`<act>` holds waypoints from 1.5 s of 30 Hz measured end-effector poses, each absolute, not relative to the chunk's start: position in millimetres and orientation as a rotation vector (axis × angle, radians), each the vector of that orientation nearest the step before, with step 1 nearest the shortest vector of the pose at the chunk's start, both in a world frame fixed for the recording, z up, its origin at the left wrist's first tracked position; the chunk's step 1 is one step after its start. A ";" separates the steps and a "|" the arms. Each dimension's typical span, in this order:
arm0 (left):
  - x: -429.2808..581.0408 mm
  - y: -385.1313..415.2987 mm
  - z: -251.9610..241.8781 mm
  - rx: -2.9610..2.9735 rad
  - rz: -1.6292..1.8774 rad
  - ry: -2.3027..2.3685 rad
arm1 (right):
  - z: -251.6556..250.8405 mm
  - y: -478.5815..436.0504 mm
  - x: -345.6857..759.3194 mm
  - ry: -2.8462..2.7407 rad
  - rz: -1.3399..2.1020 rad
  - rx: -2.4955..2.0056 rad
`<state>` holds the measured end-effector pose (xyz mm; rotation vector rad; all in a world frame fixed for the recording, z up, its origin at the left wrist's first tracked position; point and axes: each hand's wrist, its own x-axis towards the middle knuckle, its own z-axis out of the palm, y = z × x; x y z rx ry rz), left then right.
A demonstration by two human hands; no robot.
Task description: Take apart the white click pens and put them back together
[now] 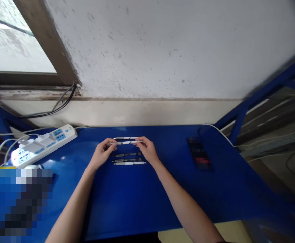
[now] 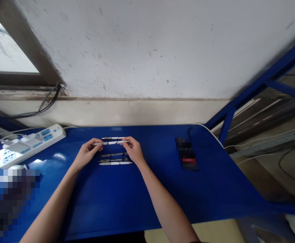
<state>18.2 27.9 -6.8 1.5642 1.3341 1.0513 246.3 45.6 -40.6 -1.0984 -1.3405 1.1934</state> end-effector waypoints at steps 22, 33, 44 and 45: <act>13.3 32.8 -16.7 1.247 1.330 1.304 | -48.6 55.6 247.2 -0.964 1.179 -1.007; 9.1 32.8 -19.0 1.304 1.291 1.397 | -47.1 54.7 246.5 -0.914 1.189 -0.991; 7.0 33.3 -19.0 1.302 1.307 1.465 | -41.8 51.9 246.2 -0.979 1.187 -1.019; 6.8 33.4 -19.4 1.295 1.315 1.476 | -41.1 51.6 246.3 -0.980 1.188 -1.022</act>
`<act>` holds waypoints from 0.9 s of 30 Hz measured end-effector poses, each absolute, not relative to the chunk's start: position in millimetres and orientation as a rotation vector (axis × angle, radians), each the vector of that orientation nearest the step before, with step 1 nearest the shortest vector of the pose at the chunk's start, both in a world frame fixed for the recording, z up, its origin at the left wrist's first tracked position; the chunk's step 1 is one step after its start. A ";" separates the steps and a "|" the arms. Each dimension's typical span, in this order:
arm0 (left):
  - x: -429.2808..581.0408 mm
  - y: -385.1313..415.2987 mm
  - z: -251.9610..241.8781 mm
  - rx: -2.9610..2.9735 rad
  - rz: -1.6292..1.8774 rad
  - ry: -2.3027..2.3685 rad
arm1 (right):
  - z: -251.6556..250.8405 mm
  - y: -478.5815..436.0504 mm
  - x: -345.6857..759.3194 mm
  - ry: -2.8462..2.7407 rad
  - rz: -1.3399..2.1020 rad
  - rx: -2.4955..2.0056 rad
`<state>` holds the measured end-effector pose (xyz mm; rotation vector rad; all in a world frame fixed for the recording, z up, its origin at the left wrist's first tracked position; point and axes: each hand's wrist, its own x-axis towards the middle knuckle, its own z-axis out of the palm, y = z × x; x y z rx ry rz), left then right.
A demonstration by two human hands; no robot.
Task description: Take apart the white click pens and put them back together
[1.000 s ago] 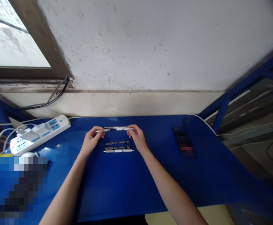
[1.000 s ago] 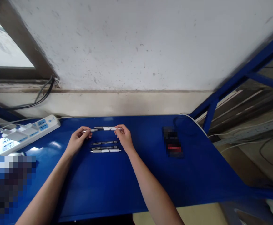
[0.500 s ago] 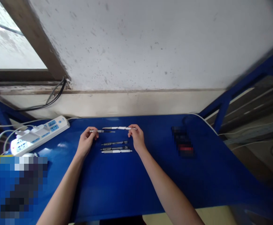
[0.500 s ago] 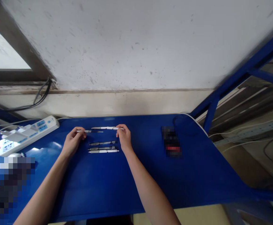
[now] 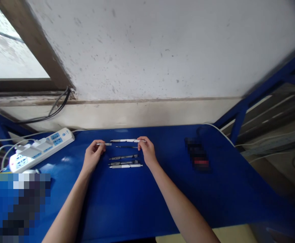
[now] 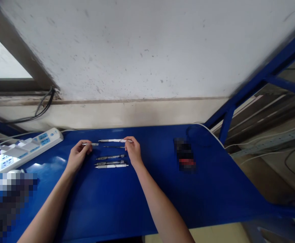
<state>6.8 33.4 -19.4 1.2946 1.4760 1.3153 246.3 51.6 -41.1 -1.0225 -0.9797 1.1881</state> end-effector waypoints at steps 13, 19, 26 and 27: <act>23.7 28.6 -13.8 0.968 1.297 1.113 | -36.0 52.0 244.8 -0.947 1.315 -0.911; 26.0 28.6 -14.6 0.927 1.306 1.089 | -34.2 52.1 245.2 -0.872 1.385 -0.900; 27.8 25.8 -11.0 1.032 1.377 1.182 | -36.1 52.5 247.9 -0.947 1.288 -0.979; 28.0 25.5 -10.8 1.039 1.382 1.197 | -36.5 52.6 248.6 -0.975 1.251 -1.017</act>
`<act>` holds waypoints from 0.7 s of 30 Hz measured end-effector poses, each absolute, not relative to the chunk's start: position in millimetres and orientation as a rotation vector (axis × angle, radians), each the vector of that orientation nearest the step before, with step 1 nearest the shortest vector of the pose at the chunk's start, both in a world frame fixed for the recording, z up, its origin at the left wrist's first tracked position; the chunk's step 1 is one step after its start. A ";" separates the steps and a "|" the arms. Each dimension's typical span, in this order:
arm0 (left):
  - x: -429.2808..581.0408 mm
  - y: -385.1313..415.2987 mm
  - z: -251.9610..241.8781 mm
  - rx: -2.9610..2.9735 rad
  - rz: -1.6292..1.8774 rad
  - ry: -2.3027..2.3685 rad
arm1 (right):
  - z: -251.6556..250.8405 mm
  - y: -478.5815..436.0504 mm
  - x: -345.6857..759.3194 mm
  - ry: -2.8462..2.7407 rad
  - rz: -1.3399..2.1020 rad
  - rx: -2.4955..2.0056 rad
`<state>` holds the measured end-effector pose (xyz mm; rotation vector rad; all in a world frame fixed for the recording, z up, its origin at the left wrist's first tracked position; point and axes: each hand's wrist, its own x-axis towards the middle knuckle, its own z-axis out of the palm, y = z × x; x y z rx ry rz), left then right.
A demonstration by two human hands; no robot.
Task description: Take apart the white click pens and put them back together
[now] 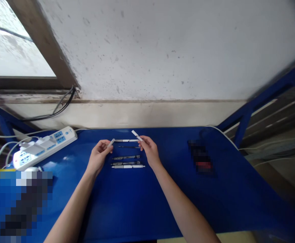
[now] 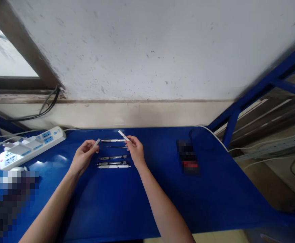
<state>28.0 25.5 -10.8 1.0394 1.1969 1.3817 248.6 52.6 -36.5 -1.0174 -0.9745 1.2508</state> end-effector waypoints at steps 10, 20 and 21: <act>29.7 24.1 -9.7 0.996 1.391 1.154 | -39.6 52.4 251.4 -1.012 1.051 -1.200; 32.1 23.1 -14.2 1.078 1.346 1.183 | -42.1 55.2 259.3 -1.027 0.854 -1.308; 32.1 23.2 -14.8 1.089 1.339 1.182 | -42.6 55.8 259.7 -1.025 0.850 -1.313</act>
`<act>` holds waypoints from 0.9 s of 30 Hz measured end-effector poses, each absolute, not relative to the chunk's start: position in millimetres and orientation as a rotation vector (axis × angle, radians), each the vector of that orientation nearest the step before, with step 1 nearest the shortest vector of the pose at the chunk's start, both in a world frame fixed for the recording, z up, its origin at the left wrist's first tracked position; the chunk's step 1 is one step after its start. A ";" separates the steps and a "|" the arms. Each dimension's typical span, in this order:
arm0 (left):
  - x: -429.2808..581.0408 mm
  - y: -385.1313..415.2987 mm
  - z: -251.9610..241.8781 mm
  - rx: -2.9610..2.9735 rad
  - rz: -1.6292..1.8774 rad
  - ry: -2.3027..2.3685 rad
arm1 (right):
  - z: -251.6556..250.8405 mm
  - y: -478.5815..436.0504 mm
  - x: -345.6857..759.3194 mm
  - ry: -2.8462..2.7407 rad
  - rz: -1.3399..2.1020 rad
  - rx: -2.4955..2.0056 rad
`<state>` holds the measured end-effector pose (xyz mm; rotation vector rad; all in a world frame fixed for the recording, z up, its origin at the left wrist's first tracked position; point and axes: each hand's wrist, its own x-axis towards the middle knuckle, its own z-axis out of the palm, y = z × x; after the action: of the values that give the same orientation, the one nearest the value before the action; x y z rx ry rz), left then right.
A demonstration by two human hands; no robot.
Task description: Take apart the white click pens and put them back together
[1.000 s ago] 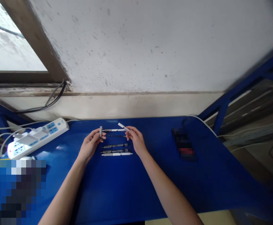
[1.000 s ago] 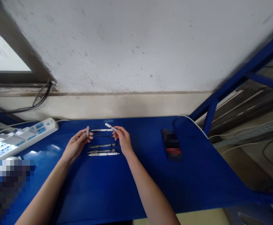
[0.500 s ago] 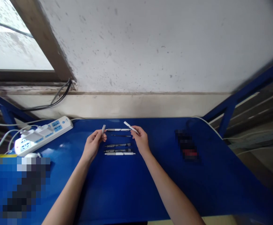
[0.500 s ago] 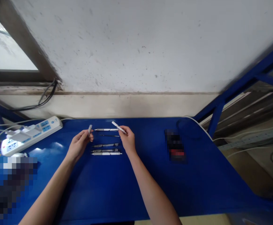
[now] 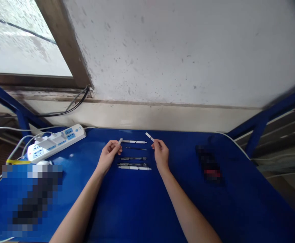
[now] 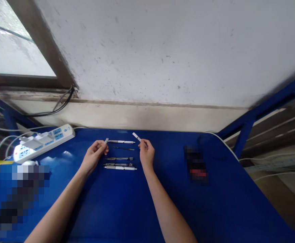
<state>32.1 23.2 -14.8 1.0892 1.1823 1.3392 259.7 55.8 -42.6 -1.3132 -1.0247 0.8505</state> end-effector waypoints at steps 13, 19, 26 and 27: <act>33.8 24.6 -15.3 1.096 1.259 1.158 | -37.8 54.9 260.1 -1.057 0.915 -1.257; 20.0 33.0 -25.0 1.051 1.326 1.133 | -36.9 52.1 273.0 -1.242 0.746 -1.377; 13.6 42.8 -33.6 1.121 1.378 1.084 | -43.8 51.2 291.4 -1.580 0.305 -1.537; 14.3 43.3 -33.3 1.126 1.377 1.077 | -45.9 52.0 292.2 -1.613 0.261 -1.554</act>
<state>14.3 43.3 -33.3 1.1265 1.0766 1.3766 292.2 52.0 -45.9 -1.5544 -1.6135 0.2614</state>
